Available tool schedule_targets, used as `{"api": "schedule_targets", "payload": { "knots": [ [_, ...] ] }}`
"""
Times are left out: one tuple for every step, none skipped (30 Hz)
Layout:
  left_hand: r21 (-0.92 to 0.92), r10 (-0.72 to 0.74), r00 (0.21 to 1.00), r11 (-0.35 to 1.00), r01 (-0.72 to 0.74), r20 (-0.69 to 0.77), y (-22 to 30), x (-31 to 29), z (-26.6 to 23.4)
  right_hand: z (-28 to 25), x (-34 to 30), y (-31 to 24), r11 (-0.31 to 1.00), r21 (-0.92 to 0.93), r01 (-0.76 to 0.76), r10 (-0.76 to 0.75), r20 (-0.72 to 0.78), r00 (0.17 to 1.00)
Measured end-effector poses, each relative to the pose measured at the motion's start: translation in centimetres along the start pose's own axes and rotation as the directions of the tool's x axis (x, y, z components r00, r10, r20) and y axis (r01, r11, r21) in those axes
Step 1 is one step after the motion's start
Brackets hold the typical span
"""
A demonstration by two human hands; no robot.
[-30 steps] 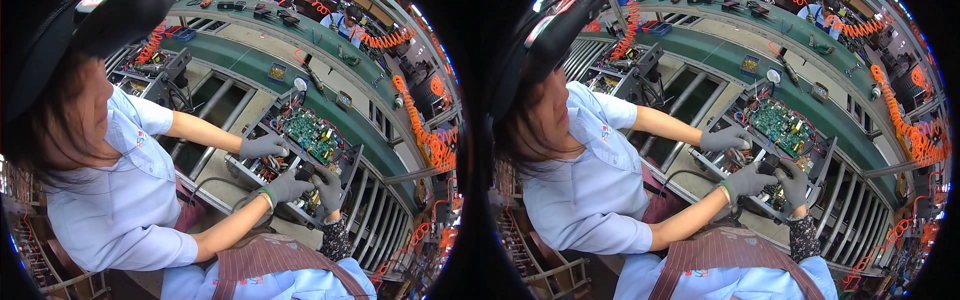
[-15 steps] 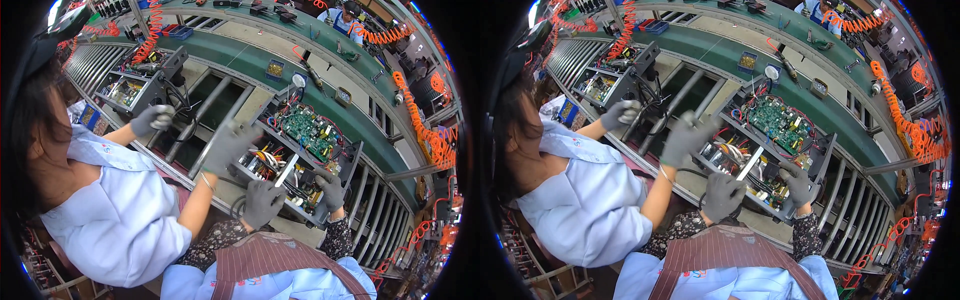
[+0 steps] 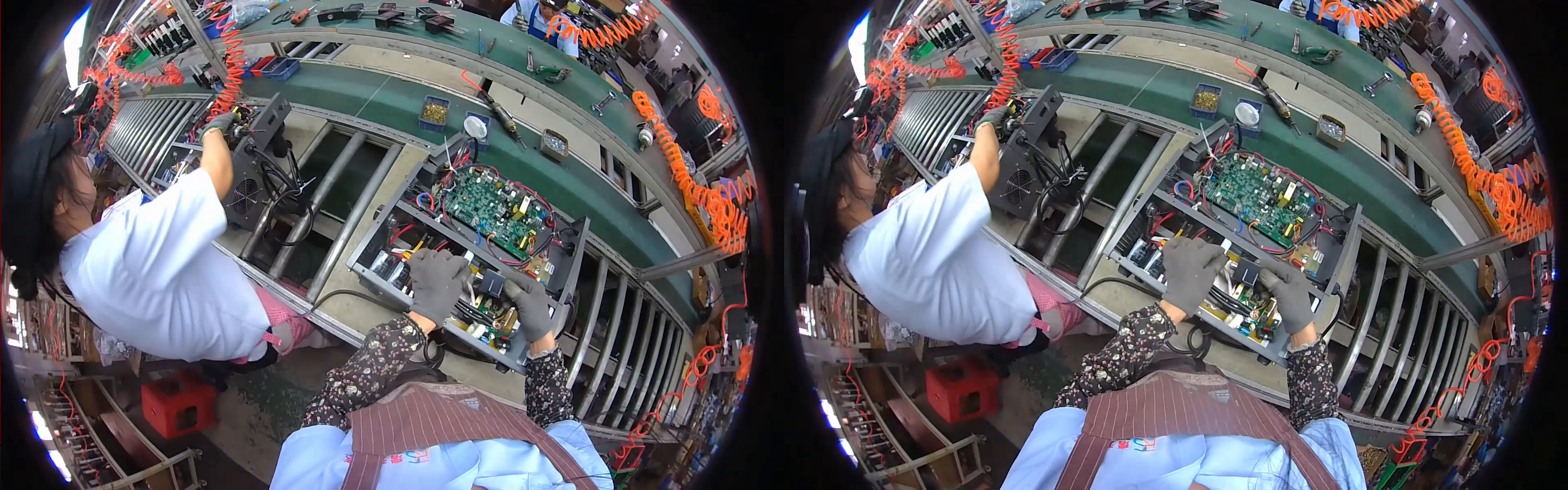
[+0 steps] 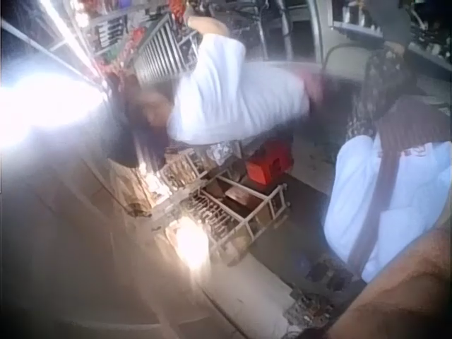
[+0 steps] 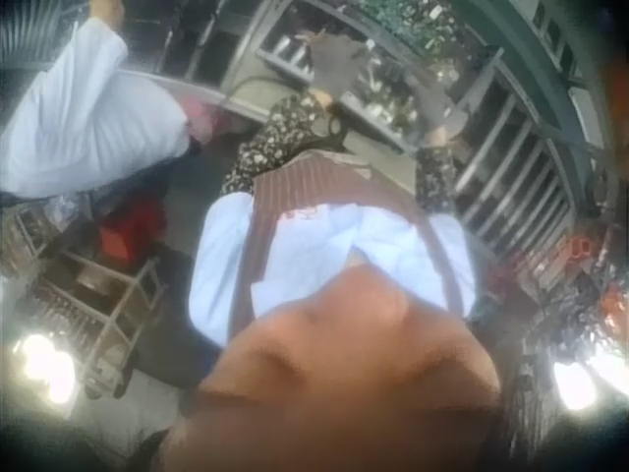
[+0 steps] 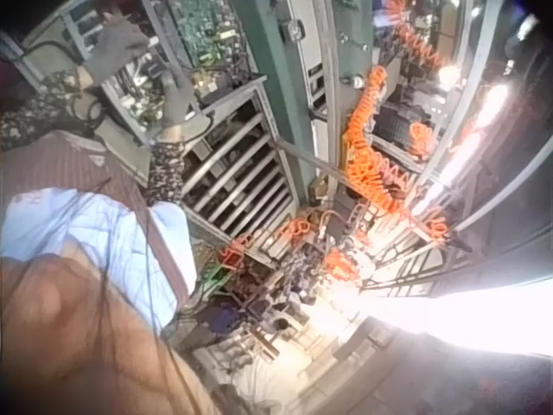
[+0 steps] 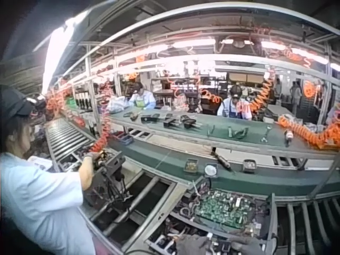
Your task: The person assembles electronic components and wires them inside a metal enclosure, using a screwdriver to secure parts and a heat gun to apply heat shrink tubing to the wires.
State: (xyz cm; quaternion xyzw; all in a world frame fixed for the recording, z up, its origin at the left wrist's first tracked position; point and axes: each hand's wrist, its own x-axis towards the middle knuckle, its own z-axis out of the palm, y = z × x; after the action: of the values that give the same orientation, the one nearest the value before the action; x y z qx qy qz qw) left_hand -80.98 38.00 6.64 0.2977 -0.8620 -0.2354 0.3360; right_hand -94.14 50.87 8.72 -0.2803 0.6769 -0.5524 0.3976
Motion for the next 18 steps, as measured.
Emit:
{"api": "schedule_targets", "payload": {
  "knots": [
    [-0.001, -0.002, 1.000, 1.000, 0.002, 0.004, -0.1, 0.0, 0.2, 0.2, 0.0, -0.1, 1.000, 0.001, -0.004, 0.004, -0.001, 1.000],
    [-0.029, -0.010, 0.999, 1.000, 0.011, 0.034, -0.3, 0.0, 0.3, 0.4, 0.0, -0.3, 0.999, 0.017, -0.031, 0.032, -0.019, 0.999],
    [-0.057, -0.019, 0.998, 0.998, 0.023, 0.064, -0.4, 0.0, 0.4, 0.4, 0.1, -0.4, 0.998, 0.033, -0.059, 0.060, -0.035, 0.998],
    [-0.056, -0.025, 0.998, 0.998, 0.029, 0.065, -0.5, 0.0, 0.5, 0.4, 0.1, -0.5, 0.997, 0.032, -0.063, 0.064, -0.032, 0.997],
    [-0.092, -0.006, 0.998, 0.996, 0.012, 0.062, -0.6, -0.1, 0.6, 0.4, 0.2, -0.6, 0.998, 0.004, -0.064, 0.064, -0.024, 0.998],
    [-0.128, 0.012, 0.998, 0.992, -0.004, 0.057, -0.7, -0.1, 0.6, 0.5, 0.3, -0.7, 0.998, -0.024, -0.064, 0.064, -0.017, 0.998],
    [-0.130, 0.005, 0.998, 0.991, 0.002, 0.056, -0.7, -0.1, 0.6, 0.5, 0.4, -0.9, 0.997, -0.029, -0.068, 0.068, -0.014, 0.998],
    [-0.121, 0.018, 0.999, 0.993, -0.013, 0.047, -0.7, 0.0, 0.6, 0.7, 0.5, -1.2, 0.995, -0.073, -0.066, 0.064, -0.035, 0.997],
    [-0.112, 0.032, 0.999, 0.993, -0.028, 0.039, -0.7, -0.1, 0.6, 0.8, 0.5, -1.3, 0.991, -0.118, -0.064, 0.057, -0.055, 0.997],
    [-0.116, 0.027, 0.999, 0.993, -0.022, 0.036, -0.7, -0.1, 0.5, 0.8, 0.7, -1.3, 0.990, -0.125, -0.066, 0.059, -0.053, 0.997],
    [-0.142, 0.024, 0.999, 0.990, -0.018, 0.040, -0.7, -0.1, 0.5, 0.8, 0.9, -1.2, 0.989, -0.119, -0.090, 0.082, -0.072, 0.994],
    [-0.168, 0.021, 0.999, 0.986, -0.014, 0.043, -0.8, -0.1, 0.4, 0.7, 1.0, -1.1, 0.987, -0.113, -0.115, 0.105, -0.091, 0.990],
    [-0.173, 0.016, 0.999, 0.985, -0.009, 0.037, -0.7, -0.2, 0.5, 0.9, 1.0, -1.1, 0.986, -0.123, -0.115, 0.104, -0.089, 0.991],
    [-0.200, -0.015, 0.998, 0.979, 0.026, 0.055, -0.6, -0.3, 0.5, 1.1, 0.9, -1.0, 0.987, -0.094, -0.132, 0.121, -0.114, 0.986],
    [-0.227, -0.046, 0.996, 0.972, 0.061, 0.073, -0.5, -0.4, 0.6, 1.3, 0.9, -1.0, 0.987, -0.066, -0.148, 0.137, -0.139, 0.981],
    [-0.230, -0.053, 0.996, 0.971, 0.067, 0.067, -0.5, -0.5, 0.7, 1.4, 0.9, -1.0, 0.987, -0.089, -0.134, 0.121, -0.142, 0.982],
    [-0.231, -0.084, 0.995, 0.969, 0.092, 0.046, -0.4, -0.7, 0.9, 1.5, 0.8, -1.1, 0.986, -0.099, -0.135, 0.121, -0.138, 0.983],
    [-0.232, -0.114, 0.993, 0.966, 0.117, 0.026, -0.4, -0.9, 1.1, 1.5, 0.8, -1.2, 0.987, -0.091, -0.130, 0.117, -0.134, 0.984]
  ]
}}
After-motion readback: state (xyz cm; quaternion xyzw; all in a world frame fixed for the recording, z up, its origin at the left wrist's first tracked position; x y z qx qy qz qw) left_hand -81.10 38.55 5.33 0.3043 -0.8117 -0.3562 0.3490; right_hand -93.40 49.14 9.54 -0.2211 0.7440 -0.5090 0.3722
